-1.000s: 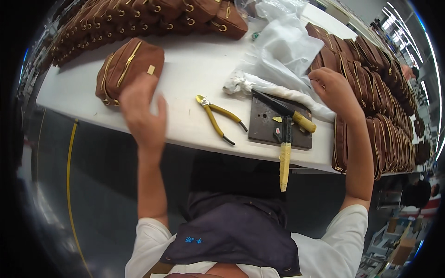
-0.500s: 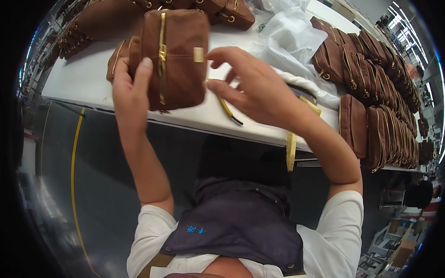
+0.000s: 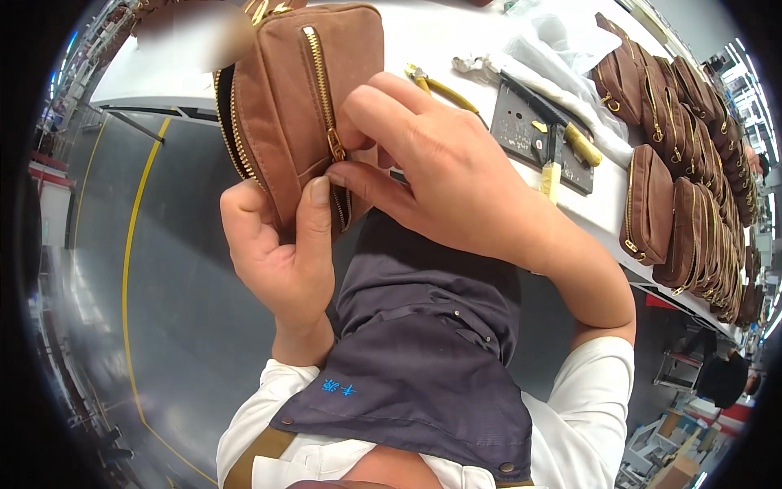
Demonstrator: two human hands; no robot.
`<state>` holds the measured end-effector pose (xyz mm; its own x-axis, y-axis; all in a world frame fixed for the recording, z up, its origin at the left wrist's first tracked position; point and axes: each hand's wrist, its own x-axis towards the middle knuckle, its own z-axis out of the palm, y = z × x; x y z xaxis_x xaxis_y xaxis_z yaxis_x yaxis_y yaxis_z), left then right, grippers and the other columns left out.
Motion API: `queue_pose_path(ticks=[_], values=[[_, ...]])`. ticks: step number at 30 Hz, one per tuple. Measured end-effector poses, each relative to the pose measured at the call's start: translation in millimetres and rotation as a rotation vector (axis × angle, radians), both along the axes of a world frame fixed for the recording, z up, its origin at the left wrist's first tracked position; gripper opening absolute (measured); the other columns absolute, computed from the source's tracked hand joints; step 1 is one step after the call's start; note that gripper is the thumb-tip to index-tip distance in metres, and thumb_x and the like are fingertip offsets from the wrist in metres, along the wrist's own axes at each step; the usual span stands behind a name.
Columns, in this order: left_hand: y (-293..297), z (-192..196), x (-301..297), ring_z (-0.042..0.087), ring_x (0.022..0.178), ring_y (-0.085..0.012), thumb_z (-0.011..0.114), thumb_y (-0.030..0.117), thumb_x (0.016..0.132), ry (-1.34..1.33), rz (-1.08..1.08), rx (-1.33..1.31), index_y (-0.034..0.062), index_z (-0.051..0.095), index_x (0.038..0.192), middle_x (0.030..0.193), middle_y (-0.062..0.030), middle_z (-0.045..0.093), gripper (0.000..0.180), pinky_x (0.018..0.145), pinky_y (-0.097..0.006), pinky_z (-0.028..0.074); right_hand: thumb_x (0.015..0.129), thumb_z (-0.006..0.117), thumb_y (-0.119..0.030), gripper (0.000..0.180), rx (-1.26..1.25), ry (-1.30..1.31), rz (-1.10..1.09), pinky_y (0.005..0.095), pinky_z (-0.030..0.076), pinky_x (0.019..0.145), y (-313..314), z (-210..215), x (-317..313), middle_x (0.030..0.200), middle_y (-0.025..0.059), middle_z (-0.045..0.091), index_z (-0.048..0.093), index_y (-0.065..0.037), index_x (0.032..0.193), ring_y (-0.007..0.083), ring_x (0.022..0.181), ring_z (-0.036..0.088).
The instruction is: Assembling leather bags by installing hardware and trimming zippers.
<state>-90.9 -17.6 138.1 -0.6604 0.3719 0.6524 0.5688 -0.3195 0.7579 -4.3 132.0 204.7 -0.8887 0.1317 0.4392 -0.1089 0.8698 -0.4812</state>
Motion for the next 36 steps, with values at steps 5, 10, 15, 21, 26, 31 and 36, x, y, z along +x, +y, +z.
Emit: queue_pose_path(ticks=[5,10,15,21,26,31,36], values=[[-16,-3,11,0.055,0.081,-0.005,0.075,0.004,0.092,0.096,0.069,-0.109,0.0015,0.052,0.101,0.094,-0.0026,0.063,0.025,0.072,-0.019,0.047,0.08,0.079,0.0,0.029,-0.177,0.105,-0.076,0.0258,0.057,0.063,-16,-4,14,0.095,0.0037,0.061,0.061,-0.004,0.102,0.0134,0.077,0.064],[-18,-5,16,0.062,0.061,-0.0049,0.078,-0.002,0.087,0.219,0.119,-0.039,-0.0003,0.055,0.099,0.077,-0.0054,0.069,0.025,0.056,-0.021,0.05,0.08,0.08,0.0,0.025,-0.1,0.11,0.017,0.027,0.057,0.064,-18,-9,25,0.088,0.004,0.063,0.063,-0.003,0.098,0.0151,0.077,0.066],[-25,-5,19,0.062,0.063,-0.0042,0.078,-0.002,0.086,0.184,0.082,0.01,-0.0018,0.055,0.1,0.08,-0.0063,0.07,0.027,0.056,-0.02,0.05,0.078,0.078,0.001,0.02,0.147,0.187,-0.005,0.0309,0.054,0.06,-31,-11,38,0.082,0.0079,0.064,0.067,-0.002,0.094,0.0222,0.069,0.066],[-31,-7,25,0.064,0.065,-0.0059,0.078,-0.002,0.086,0.201,0.08,-0.002,-0.0033,0.054,0.101,0.084,-0.0097,0.072,0.028,0.058,-0.02,0.05,0.073,0.079,0.004,0.024,0.342,0.388,-0.086,0.0308,0.052,0.056,-39,-22,43,0.079,0.0096,0.066,0.071,0.001,0.095,0.0234,0.064,0.065],[-33,-5,29,0.066,0.069,-0.0076,0.078,-0.002,0.086,0.233,0.074,-0.035,-0.0041,0.053,0.101,0.09,-0.0137,0.073,0.03,0.06,-0.022,0.052,0.073,0.079,0.005,0.025,0.445,0.447,-0.077,0.0301,0.052,0.053,-37,-33,47,0.078,0.0102,0.065,0.07,0.005,0.097,0.0223,0.062,0.065],[-32,-4,37,0.068,0.071,-0.0115,0.078,-0.002,0.085,0.191,0.035,-0.031,-0.0039,0.052,0.1,0.092,-0.0156,0.073,0.03,0.061,-0.025,0.053,0.074,0.08,0.005,0.026,0.591,0.54,-0.082,0.0297,0.053,0.052,-37,-34,52,0.078,0.0097,0.064,0.069,0.007,0.097,0.0214,0.063,0.065],[-40,-3,46,0.063,0.066,-0.0119,0.074,-0.006,0.083,0.032,-0.055,-0.154,-0.0025,0.052,0.1,0.084,-0.0073,0.068,0.028,0.059,-0.026,0.051,0.074,0.079,0.007,0.027,0.608,0.568,-0.119,0.03,0.053,0.052,-30,-20,60,0.078,0.0106,0.064,0.069,0.007,0.098,0.022,0.062,0.065]])
